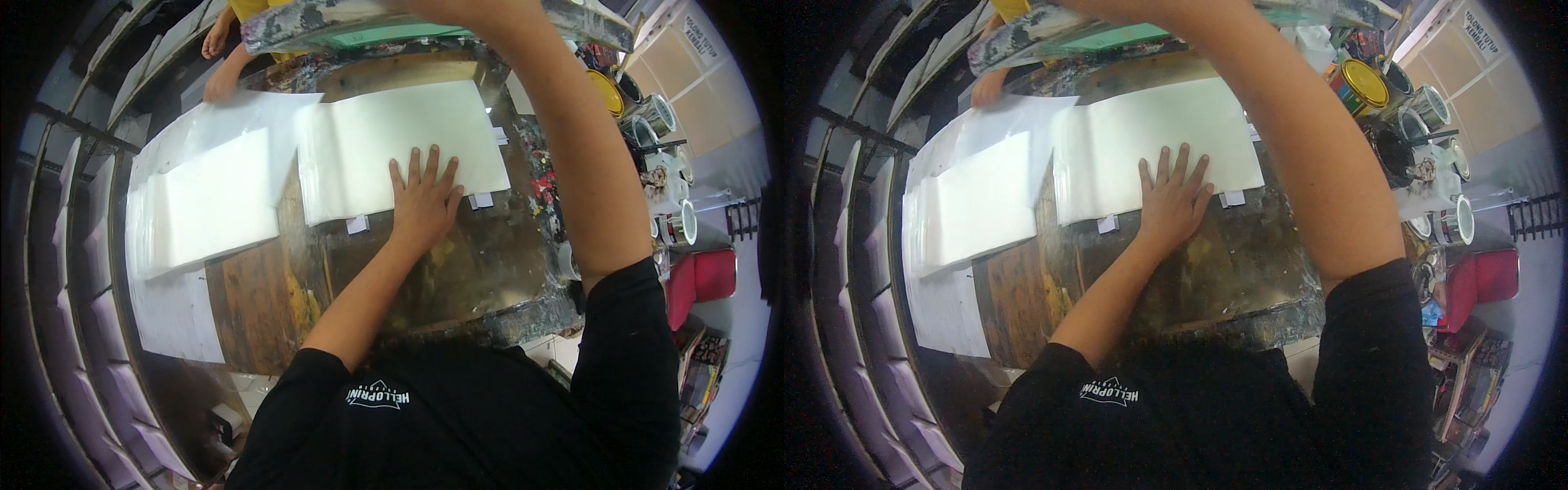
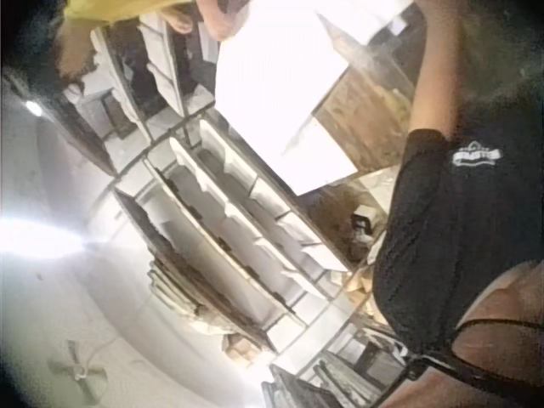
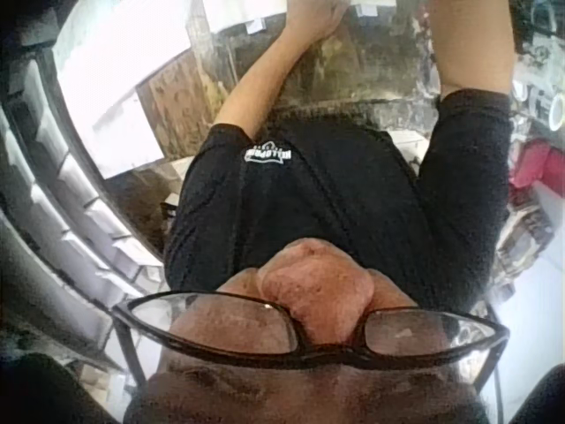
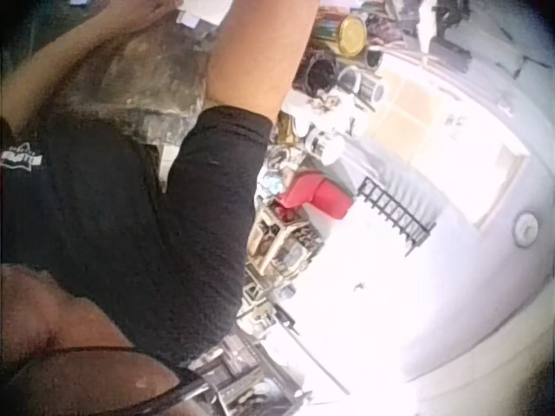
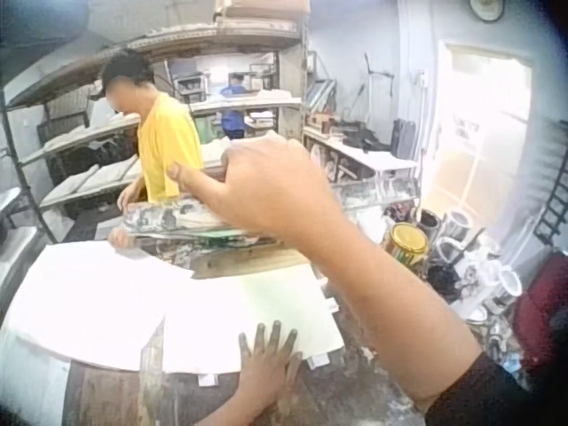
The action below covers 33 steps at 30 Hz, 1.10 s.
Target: The person repeatedly places white paper sheets under a screen printing frame, uses a squeegee to pull ink across the screen, and removes the printed sheets. A coworker in a yellow shirt assists by handling printed sheets nearby.
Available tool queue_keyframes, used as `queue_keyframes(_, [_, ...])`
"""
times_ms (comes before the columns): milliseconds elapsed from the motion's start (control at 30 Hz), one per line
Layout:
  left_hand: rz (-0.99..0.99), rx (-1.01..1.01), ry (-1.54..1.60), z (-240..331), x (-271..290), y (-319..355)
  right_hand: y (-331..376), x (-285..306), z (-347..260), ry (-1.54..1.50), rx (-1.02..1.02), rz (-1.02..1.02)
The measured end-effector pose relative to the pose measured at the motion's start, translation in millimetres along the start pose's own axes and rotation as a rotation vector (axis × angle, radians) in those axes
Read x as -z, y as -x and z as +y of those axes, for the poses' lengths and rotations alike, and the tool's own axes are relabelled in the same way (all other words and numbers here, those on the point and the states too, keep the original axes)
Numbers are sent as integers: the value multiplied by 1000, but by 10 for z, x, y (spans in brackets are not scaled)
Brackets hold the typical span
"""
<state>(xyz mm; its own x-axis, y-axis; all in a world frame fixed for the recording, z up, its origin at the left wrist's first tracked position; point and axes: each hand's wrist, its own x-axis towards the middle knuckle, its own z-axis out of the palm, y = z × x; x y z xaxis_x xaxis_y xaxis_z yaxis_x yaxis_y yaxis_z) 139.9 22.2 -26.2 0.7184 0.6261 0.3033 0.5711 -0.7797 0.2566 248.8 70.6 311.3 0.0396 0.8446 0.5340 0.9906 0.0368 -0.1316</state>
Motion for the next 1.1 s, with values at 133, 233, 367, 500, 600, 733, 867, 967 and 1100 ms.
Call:
queue_keyframes(133, [0,12,5,22,-42,-26,128,-100,65,7,67,108])
queue_keyframes(233, [19,59,-31,-38,-79,11,122,-265,32,-3,115,98])
queue_keyframes(367, [9,48,-73,-30,-156,-53,234,-262,77,33,127,132])
queue_keyframes(500, [-27,93,-4,-66,-211,-115,270,-253,74,35,122,119])
queue_keyframes(600, [-69,148,95,-85,-169,-150,275,-244,62,19,117,123])
queue_keyframes(733, [-55,114,29,-27,-82,-79,267,-195,61,11,99,91])
queue_keyframes(867, [42,47,-39,-57,-134,-17,240,-227,66,0,108,119])
queue_keyframes(967, [204,180,143,-60,23,-115,233,-231,79,24,124,128])
queue_keyframes(1100, [325,544,1001,-491,1284,-58,473,-475,64,8,181,202])
